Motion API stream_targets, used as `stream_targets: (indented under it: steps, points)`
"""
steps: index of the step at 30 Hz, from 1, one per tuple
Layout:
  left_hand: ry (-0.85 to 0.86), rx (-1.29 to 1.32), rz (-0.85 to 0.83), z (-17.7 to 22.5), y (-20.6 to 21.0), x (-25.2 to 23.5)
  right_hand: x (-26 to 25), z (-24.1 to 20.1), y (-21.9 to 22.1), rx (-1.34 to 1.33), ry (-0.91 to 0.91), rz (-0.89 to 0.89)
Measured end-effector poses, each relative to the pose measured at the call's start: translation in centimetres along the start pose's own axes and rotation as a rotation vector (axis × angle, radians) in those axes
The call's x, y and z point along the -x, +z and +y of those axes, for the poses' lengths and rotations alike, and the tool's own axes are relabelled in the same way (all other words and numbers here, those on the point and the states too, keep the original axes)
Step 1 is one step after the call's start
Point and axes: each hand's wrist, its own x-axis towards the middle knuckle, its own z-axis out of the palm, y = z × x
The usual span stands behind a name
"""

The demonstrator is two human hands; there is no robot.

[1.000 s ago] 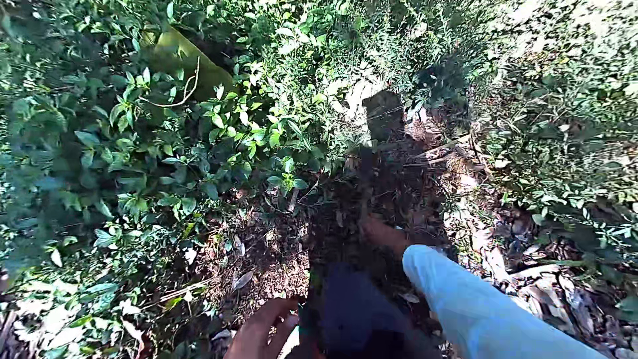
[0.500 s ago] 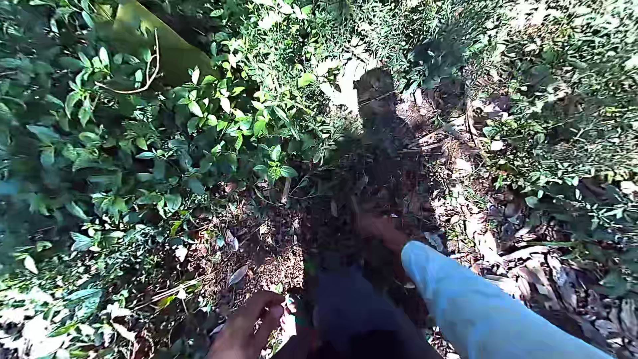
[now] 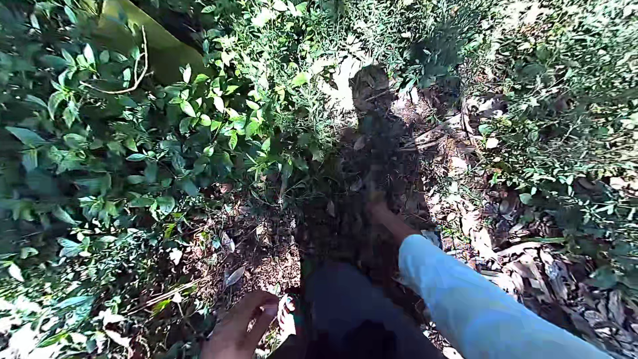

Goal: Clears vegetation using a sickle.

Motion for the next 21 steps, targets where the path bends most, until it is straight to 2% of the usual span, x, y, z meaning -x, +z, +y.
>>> stream_targets:
  steps: [2,3,5,7,9,11,12,13,14,16,17,19,21]
  points:
    - [0.003,-0.007,0.006,0.0,0.0,-0.9,3.0,4.1,3.1,0.321,-0.147,-0.247]
    - [0.006,-0.014,0.0,-0.2,0.1,-1.4,4.1,6.1,3.2,0.342,-0.192,-0.265]
    - [-0.005,-0.016,-0.023,-0.3,0.0,-1.9,6.0,6.3,0.8,0.112,-0.071,-0.18]
    - [-0.014,-0.024,-0.024,-0.6,-0.2,-1.8,6.0,3.6,-2.9,-0.234,0.032,0.013]
    - [-0.003,-0.03,0.016,-0.9,-0.2,-1.0,3.7,-0.5,-6.6,-0.526,0.021,0.223]
    - [0.005,-0.017,0.058,-1.2,-0.1,0.0,1.9,-5.4,-8.2,-0.621,0.019,0.338]
    - [-0.002,-0.009,0.064,-1.3,-0.1,0.4,0.6,-6.8,-7.5,-0.538,0.016,0.335]
    - [-0.01,-0.003,0.063,-1.3,0.0,0.5,-1.0,-7.0,-5.8,-0.401,0.015,0.282]
    - [-0.012,0.006,0.062,-1.3,0.1,0.7,-1.5,-5.8,-3.1,-0.212,0.017,0.138]
    - [-0.013,0.033,0.067,-1.0,0.0,0.4,0.8,-0.8,3.3,0.179,-0.045,-0.213]
    - [-0.026,0.045,0.064,-0.9,-0.1,0.1,2.5,1.6,5.4,0.272,-0.057,-0.299]
    - [-0.063,0.049,0.036,-0.7,-0.3,-0.5,5.3,4.5,6.2,0.238,0.006,-0.305]
    - [-0.072,0.036,0.03,-0.6,-0.4,-0.8,5.9,4.1,2.8,0.097,0.028,-0.2]
